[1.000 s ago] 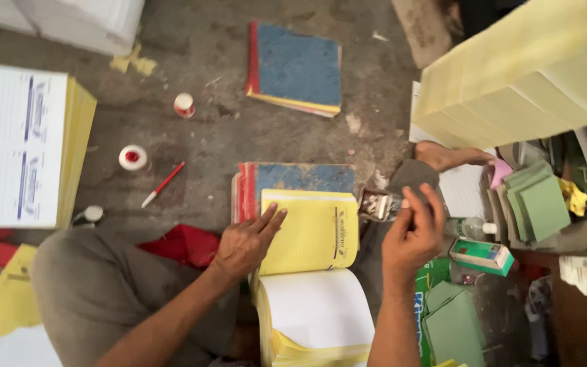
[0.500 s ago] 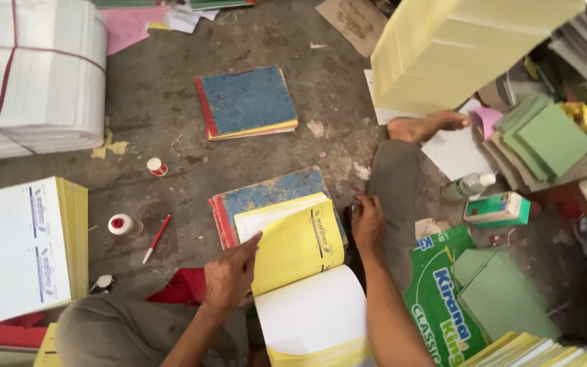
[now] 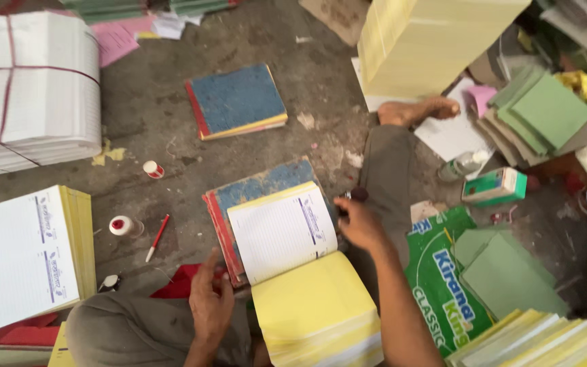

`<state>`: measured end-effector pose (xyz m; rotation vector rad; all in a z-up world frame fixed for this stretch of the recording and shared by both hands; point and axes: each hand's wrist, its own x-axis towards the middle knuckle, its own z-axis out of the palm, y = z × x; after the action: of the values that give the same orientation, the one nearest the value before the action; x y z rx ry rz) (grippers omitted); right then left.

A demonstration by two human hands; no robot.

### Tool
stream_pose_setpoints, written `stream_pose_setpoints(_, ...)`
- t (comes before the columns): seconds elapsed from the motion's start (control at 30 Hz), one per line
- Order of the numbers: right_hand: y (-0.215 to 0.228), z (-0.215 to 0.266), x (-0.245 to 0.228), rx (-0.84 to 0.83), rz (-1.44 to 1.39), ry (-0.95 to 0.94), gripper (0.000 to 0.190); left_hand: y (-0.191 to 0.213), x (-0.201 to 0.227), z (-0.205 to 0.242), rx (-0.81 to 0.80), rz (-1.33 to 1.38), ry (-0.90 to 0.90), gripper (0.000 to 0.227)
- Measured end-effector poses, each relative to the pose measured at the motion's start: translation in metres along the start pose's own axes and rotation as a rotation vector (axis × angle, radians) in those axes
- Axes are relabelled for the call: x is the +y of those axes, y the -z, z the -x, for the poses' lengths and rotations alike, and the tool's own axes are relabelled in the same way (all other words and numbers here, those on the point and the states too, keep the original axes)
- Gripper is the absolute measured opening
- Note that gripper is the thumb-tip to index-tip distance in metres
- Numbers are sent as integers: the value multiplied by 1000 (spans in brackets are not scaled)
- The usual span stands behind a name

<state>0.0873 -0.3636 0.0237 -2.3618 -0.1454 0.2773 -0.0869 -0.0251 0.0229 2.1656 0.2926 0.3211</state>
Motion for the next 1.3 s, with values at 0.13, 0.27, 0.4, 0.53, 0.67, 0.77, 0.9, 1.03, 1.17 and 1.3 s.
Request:
stream_pose_setpoints(0.13,-31,8,25,-73,70,55,65,-1,-27,-14,-234,-45,-208,93)
stream_pose_setpoints(0.27,-43,14,48,-48,160,-100,56,-11,-29,-14,-412,-105,25,98)
stream_pose_setpoints(0.4,-43,9,60,-24,124,-32,62,-23,-29,-19,-308,-142,70,93)
stream_pose_setpoints(0.53,-47,11,72,-4,85,-62,62,-19,-31,-16,-255,-67,-8,88)
stream_pose_setpoints(0.67,-45,5,74,35,178,-16,63,-16,-27,-10,-261,-52,-146,86)
stream_pose_setpoints(0.77,-46,3,64,33,174,-41,63,-18,-30,-6,-256,-94,-112,85)
stream_pose_setpoints(0.9,-46,9,53,22,211,-52,59,-27,-36,-7,-212,-54,-104,76)
stream_pose_setpoints(1.03,-48,6,46,23,197,101,62,-23,-39,-13,-177,79,15,73)
stream_pose_setpoints(1.17,-38,-1,51,-71,102,80,58,-13,-31,-18,-223,78,-32,80)
stream_pose_setpoints(1.3,-32,-6,58,-133,59,43,58,-10,-27,-23,-194,114,-74,79)
